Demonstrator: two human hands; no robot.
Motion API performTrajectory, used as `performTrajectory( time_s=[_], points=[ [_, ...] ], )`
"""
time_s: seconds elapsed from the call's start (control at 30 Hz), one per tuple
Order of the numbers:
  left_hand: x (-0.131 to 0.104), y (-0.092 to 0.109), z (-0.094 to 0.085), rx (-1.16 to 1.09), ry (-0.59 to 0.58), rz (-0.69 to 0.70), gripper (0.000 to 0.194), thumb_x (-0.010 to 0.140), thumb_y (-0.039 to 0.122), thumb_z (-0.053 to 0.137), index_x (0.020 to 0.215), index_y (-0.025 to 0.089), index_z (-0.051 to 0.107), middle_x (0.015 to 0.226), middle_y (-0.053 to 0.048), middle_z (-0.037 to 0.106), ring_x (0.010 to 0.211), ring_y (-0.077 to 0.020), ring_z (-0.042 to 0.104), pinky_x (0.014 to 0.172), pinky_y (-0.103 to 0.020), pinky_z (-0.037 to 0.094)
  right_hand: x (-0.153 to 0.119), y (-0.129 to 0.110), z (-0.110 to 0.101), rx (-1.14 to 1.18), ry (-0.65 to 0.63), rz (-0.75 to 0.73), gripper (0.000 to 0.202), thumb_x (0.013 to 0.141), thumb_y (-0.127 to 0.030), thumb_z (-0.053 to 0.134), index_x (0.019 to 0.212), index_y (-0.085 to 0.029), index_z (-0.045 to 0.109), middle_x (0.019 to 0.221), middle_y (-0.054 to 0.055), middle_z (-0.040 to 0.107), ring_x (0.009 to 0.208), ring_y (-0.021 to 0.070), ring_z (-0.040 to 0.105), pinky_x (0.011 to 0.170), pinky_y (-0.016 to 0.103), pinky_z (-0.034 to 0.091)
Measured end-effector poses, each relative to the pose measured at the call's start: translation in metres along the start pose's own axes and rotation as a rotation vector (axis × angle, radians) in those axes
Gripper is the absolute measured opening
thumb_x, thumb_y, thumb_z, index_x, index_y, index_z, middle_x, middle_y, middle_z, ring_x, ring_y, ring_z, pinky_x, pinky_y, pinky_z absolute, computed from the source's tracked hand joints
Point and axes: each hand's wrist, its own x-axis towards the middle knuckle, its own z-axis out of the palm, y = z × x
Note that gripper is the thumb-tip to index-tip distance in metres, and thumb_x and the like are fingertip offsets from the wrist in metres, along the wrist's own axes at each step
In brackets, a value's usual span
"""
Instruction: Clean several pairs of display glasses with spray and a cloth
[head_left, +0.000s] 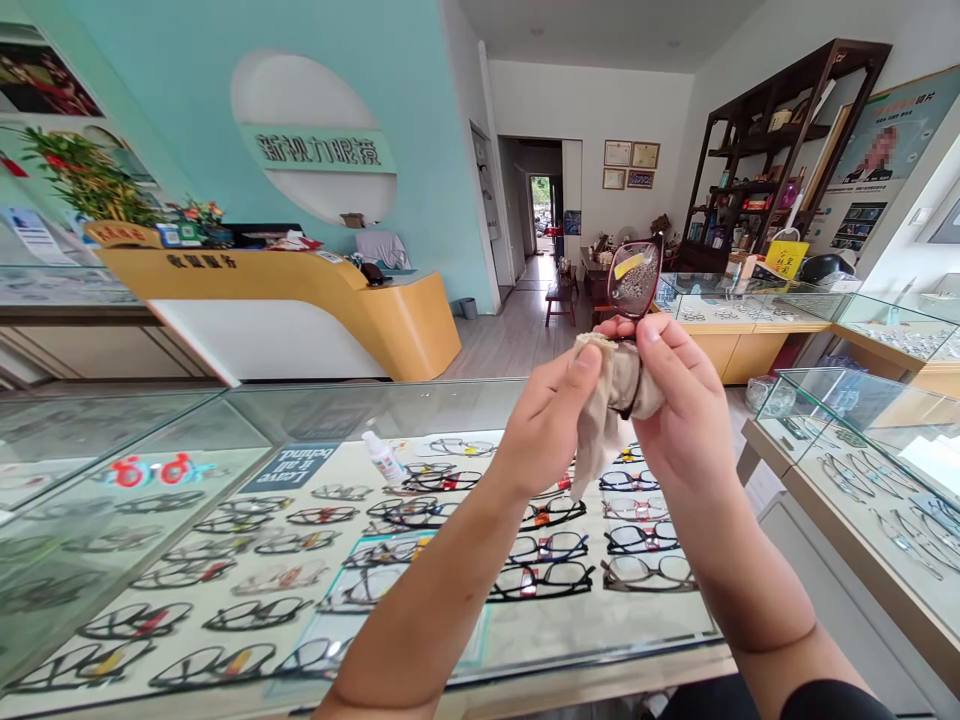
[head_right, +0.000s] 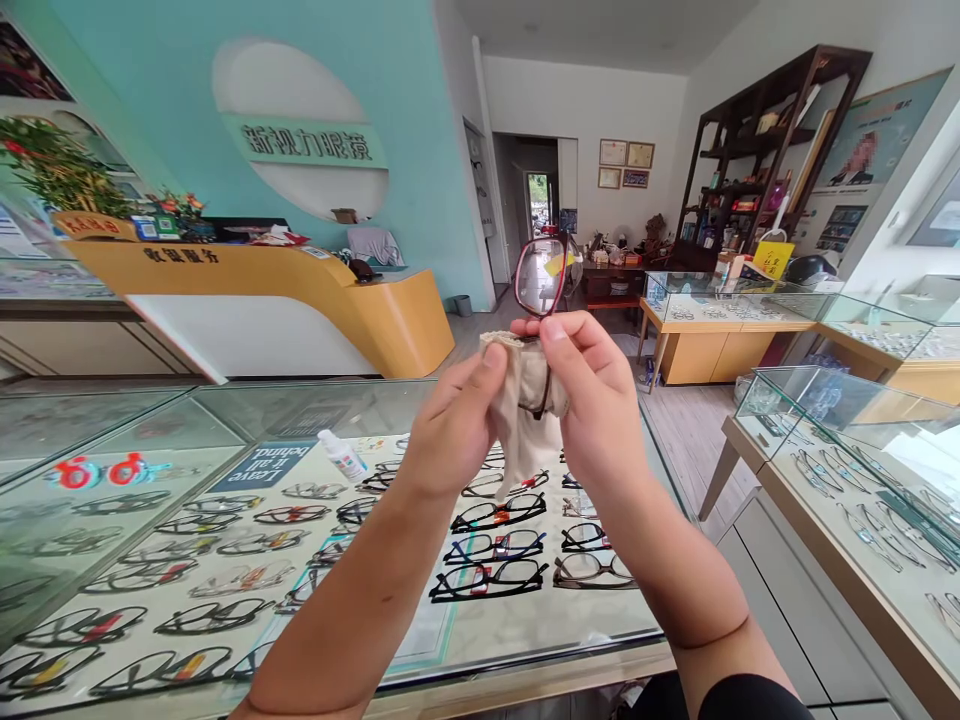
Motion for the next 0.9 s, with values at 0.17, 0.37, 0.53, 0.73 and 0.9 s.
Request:
performTrajectory(
  time_s=[0.17,0.37,0.53,0.73,0.9],
  points=[
    [0.006,0.002,-0.02,-0.033,0.107,-0.073,0.055,0.096,0.074,0.07,0.11,0.023,0.082,0.091,-0.009,0.081,0.106,-0.0286,0.08,0.088,-0.039,0.067,0.002,-0.008,-0.011,-0.131,-0.022,-0.059,0.021,0.092,-0.046,0.084,0.083,-0.029,0.076,0.107,0.002,0.078,0.113,0.0228,0.071,0.11,0.041,0.055],
    [0.012,0.011,-0.026,-0.015,0.303,-0.012,0.06,0.093,0.079,0.069,0.107,0.023,0.082,0.085,-0.008,0.082,0.108,-0.0279,0.081,0.091,-0.038,0.068,0.004,-0.004,-0.017,-0.261,-0.116,-0.004,0.019,0.093,-0.044,0.083,0.084,-0.027,0.08,0.125,0.003,0.073,0.113,0.0215,0.067,0.108,0.041,0.053],
    [0.011,0.013,-0.026,0.045,0.321,0.013,0.061,0.094,0.081,0.066,0.109,0.024,0.083,0.089,-0.007,0.082,0.105,-0.0264,0.081,0.089,-0.036,0.067,0.001,-0.004,-0.015,-0.295,-0.148,-0.006,0.019,0.093,-0.042,0.083,0.082,-0.027,0.08,0.125,0.004,0.072,0.105,0.0196,0.066,0.1,0.04,0.054],
    [0.01,0.009,-0.034,0.202,0.401,0.057,0.054,0.097,0.077,0.066,0.102,0.026,0.083,0.091,-0.006,0.081,0.096,-0.022,0.078,0.08,-0.03,0.06,-0.001,-0.008,-0.019,-0.383,-0.145,-0.058,0.019,0.095,-0.042,0.081,0.083,-0.028,0.08,0.129,0.003,0.072,0.115,0.0227,0.066,0.11,0.044,0.049],
    [0.014,0.006,-0.039,0.253,0.487,0.112,0.047,0.095,0.073,0.071,0.088,0.027,0.078,0.085,-0.003,0.075,0.088,-0.0203,0.07,0.078,-0.028,0.054,0.002,0.004,-0.014,-0.426,-0.164,0.029,0.022,0.092,-0.045,0.082,0.079,-0.027,0.079,0.13,0.002,0.071,0.121,0.0239,0.065,0.117,0.048,0.042]
  ],
)
